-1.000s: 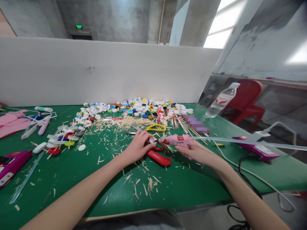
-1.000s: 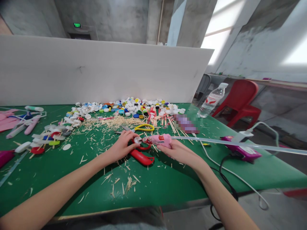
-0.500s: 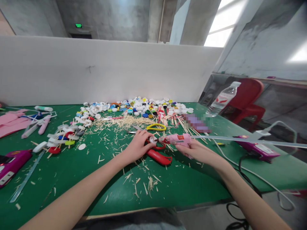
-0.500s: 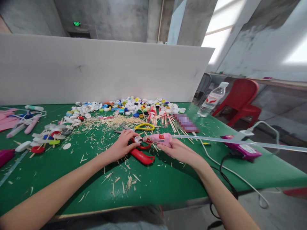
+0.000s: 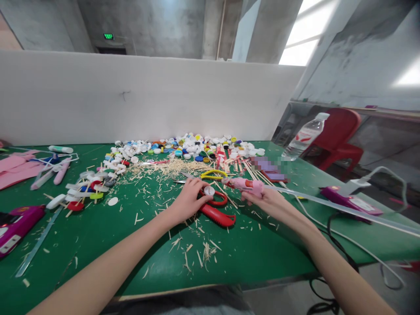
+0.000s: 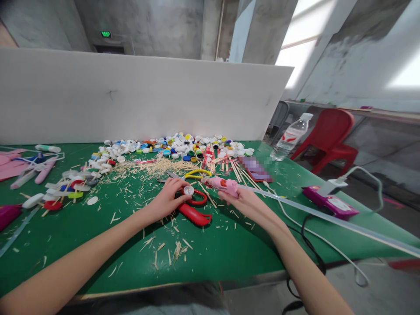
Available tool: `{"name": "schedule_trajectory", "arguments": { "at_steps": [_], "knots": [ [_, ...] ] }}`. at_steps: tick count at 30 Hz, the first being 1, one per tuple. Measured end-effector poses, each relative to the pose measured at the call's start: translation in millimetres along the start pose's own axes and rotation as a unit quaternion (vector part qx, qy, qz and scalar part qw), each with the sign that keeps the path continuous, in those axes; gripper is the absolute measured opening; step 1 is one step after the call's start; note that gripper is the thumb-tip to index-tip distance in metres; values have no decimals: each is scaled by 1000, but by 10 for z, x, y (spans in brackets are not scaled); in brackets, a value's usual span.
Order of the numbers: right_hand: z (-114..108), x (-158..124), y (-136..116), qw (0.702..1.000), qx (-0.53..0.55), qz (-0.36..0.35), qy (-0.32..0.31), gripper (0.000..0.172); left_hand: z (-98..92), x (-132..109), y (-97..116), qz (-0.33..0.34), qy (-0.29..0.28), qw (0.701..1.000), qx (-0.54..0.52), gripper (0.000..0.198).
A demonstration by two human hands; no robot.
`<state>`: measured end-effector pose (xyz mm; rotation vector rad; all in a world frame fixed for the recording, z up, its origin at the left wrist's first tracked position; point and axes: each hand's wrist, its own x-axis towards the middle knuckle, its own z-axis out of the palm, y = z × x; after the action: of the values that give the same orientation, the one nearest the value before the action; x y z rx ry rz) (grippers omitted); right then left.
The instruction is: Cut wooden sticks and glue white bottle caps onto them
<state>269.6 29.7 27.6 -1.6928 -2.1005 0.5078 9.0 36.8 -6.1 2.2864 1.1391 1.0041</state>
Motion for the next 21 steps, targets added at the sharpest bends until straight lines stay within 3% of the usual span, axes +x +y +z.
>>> {"name": "schedule_trajectory", "arguments": {
  "at_steps": [7, 13, 21],
  "knots": [
    [-55, 56, 4, 992, -97, -3, 79, 35, 19, 3, -18, -9, 5, 1000, 4, 22],
    [-75, 77, 147, 981, -151, 86, 85, 41, 9, -4, -5, -11, 3, 1000, 6, 21],
    [40, 168, 427, 971, -207, 50, 109, 39, 20, -2, -14, -12, 9, 1000, 7, 20]
  ]
}}
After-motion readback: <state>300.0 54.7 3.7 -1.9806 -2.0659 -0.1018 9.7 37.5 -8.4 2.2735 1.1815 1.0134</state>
